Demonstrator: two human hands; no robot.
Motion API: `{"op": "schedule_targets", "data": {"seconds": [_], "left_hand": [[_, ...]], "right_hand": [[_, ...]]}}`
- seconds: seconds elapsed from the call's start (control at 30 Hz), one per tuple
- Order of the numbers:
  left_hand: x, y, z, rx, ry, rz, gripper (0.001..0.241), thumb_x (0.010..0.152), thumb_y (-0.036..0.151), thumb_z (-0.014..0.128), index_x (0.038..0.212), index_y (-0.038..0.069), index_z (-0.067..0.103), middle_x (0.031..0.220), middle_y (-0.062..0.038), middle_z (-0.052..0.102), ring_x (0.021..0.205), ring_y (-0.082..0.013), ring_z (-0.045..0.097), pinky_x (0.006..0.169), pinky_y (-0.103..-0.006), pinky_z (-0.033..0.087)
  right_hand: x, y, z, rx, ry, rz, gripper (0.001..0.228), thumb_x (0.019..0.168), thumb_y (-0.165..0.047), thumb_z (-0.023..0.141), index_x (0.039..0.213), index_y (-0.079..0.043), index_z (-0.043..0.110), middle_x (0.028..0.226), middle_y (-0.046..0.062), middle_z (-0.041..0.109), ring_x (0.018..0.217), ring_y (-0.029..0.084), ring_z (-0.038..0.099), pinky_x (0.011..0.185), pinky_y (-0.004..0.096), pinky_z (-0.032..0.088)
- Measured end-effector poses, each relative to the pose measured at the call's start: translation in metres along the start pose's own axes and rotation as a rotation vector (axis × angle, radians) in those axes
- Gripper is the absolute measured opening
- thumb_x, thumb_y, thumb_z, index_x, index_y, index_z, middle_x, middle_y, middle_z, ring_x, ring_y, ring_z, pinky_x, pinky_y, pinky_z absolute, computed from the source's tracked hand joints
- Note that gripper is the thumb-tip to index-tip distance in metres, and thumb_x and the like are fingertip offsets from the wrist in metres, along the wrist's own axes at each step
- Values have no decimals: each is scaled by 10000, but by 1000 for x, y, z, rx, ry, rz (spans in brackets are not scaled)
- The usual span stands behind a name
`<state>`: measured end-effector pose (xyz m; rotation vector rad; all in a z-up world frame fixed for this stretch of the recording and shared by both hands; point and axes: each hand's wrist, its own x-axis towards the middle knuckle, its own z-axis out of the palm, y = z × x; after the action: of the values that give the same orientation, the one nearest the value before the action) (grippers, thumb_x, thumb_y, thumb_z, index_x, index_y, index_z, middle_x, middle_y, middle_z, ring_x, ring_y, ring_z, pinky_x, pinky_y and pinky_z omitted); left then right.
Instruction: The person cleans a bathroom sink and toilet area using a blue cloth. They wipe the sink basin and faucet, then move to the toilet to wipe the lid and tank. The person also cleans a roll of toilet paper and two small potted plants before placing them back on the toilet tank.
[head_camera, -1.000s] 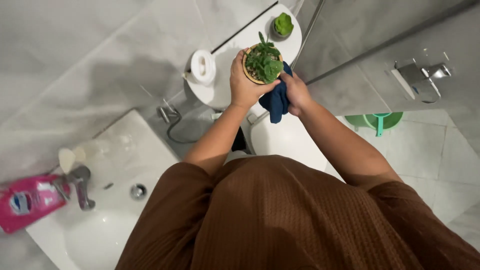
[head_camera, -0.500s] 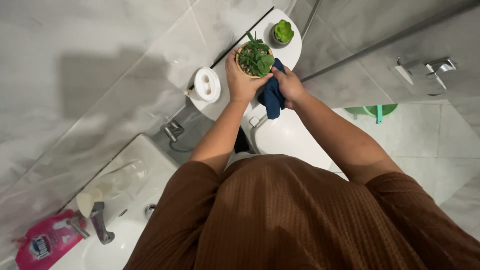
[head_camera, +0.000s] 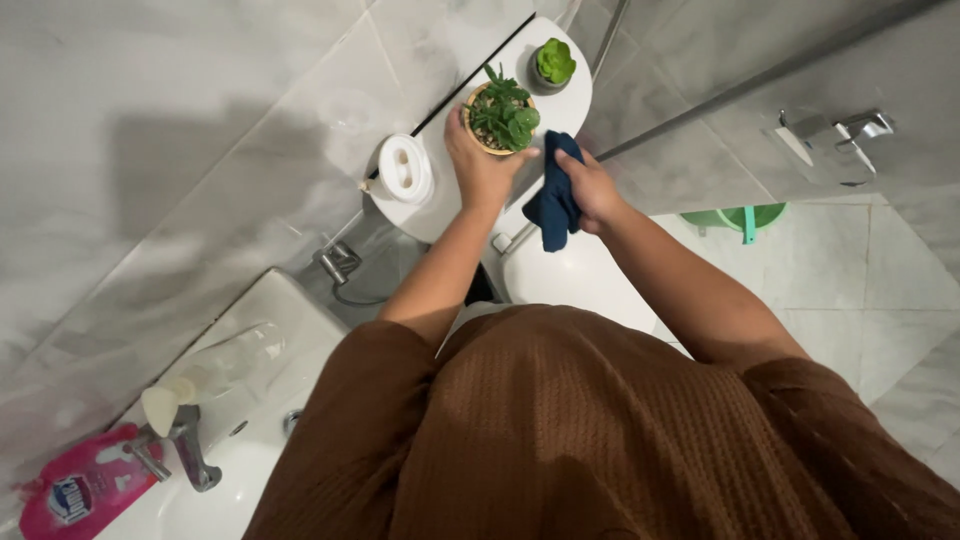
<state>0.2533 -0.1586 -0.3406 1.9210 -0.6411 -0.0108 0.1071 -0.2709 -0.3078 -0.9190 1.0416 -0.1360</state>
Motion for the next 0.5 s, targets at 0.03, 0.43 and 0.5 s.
{"op": "schedule_targets", "data": {"seconds": [0.03, 0.43, 0.5], "left_hand": [[-5, 0, 5, 6, 62, -76, 1393, 406, 276, 1098, 1511, -26, 304, 1477, -302, 378, 1409, -506, 397, 1228, -586, 322], [-63, 64, 97, -35, -160, -181, 1213, 589, 237, 950, 1539, 23, 227, 1452, -315, 310, 1416, -527, 324, 1223, -597, 251], [-40, 73, 113, 41, -210, -176, 1176, 694, 225, 871, 1543, -24, 96, 1493, -398, 185, 1435, -567, 234, 1213, -629, 208]], "right_hand": [[13, 16, -14, 17, 49, -1, 601, 1006, -425, 734, 1489, -146, 510, 1367, 354, 544, 1262, 493, 586, 962, 670, 545], [-117, 56, -136, 519, 417, 164, 386, 906, -362, 833, 1162, -121, 675, 965, 191, 732, 888, 343, 769, 812, 531, 644], [-149, 44, -129, 480, 384, 127, 426, 984, -354, 653, 1275, -58, 560, 1076, 187, 670, 982, 315, 687, 918, 509, 568]]}}
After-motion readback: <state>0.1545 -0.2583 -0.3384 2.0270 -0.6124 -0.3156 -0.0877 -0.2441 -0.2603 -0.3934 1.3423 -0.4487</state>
